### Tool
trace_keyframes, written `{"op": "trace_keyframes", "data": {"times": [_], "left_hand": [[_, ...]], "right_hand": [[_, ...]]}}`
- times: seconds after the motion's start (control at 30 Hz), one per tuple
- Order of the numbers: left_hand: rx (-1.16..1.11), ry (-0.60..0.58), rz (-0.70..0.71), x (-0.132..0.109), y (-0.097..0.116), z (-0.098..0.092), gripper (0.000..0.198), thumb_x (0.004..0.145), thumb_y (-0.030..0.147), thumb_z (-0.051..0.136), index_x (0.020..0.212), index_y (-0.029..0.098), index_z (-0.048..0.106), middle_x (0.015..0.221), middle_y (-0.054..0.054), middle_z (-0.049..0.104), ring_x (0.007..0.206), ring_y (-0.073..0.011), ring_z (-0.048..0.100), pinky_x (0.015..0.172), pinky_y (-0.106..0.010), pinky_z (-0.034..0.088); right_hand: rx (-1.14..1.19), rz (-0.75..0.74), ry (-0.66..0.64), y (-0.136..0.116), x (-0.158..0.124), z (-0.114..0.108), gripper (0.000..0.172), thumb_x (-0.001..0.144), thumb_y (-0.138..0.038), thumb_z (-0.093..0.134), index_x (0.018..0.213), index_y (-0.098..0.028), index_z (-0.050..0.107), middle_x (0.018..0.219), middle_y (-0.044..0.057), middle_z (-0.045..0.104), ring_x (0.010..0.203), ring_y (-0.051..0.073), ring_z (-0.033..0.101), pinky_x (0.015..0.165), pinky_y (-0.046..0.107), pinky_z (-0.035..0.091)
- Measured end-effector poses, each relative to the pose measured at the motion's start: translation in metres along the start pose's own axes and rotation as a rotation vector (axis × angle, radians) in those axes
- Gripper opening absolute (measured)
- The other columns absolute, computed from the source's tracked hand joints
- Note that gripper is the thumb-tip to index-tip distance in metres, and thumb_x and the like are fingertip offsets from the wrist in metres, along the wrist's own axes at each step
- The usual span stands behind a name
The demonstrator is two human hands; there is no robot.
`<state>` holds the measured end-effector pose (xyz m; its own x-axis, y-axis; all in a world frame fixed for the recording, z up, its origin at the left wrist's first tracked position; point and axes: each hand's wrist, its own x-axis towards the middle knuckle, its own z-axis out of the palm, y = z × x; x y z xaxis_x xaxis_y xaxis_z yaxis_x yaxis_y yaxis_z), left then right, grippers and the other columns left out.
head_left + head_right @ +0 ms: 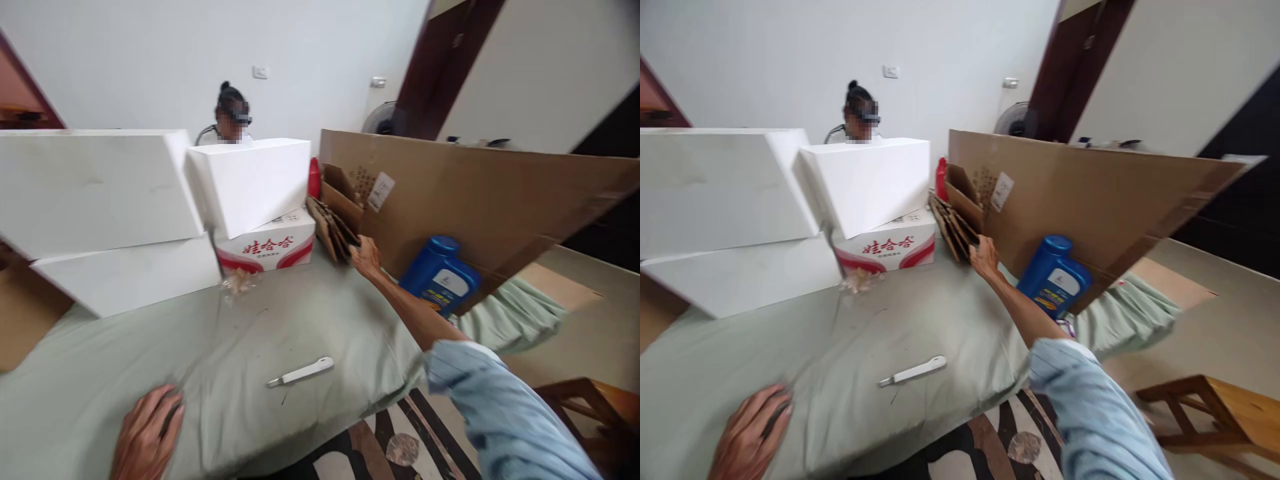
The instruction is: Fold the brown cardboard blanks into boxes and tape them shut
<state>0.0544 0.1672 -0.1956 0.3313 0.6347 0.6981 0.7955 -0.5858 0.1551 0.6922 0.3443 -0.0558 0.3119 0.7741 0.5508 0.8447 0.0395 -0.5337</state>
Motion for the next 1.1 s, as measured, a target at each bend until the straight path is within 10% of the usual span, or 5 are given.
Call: {"op": "trace_keyframes", "data": {"times": [0.2,0.43,1.1], "left_hand": [[-0.116,0.074,-0.123,0.031,0.032,-0.013,0.018,0.105,0.021,0.058,0.100,0.024,0.075,0.105,-0.007,0.080,0.097,-0.0238,0.077,0.088,-0.037,0.060],[-0.102,0.060,-0.291,0.008,0.034,-0.020,0.019,0.100,0.015,0.058,0.098,0.024,0.075,0.104,-0.008,0.078,0.100,-0.0225,0.075,0.092,-0.036,0.060],[-0.265,0.135,-0.486,-0.060,0.116,-0.030,0.020,0.085,0.007,0.067,0.090,0.025,0.074,0.095,-0.009,0.076,0.099,-0.0266,0.072,0.092,-0.043,0.060]], "right_hand": [[0.122,-0.136,-0.139,-0.067,-0.130,0.040,0.039,0.102,-0.055,0.055,0.113,-0.022,0.072,0.107,0.014,0.075,0.086,0.028,0.069,0.086,0.046,0.059],[0.033,-0.618,-0.214,-0.113,-0.251,0.079,0.038,0.112,-0.051,0.050,0.120,-0.022,0.072,0.118,0.016,0.077,0.111,0.035,0.072,0.095,0.050,0.059],[-0.039,-0.643,-0.138,-0.124,-0.241,0.094,0.035,0.098,-0.042,0.048,0.089,-0.026,0.077,0.101,0.015,0.079,0.093,0.037,0.074,0.086,0.053,0.059]]}}
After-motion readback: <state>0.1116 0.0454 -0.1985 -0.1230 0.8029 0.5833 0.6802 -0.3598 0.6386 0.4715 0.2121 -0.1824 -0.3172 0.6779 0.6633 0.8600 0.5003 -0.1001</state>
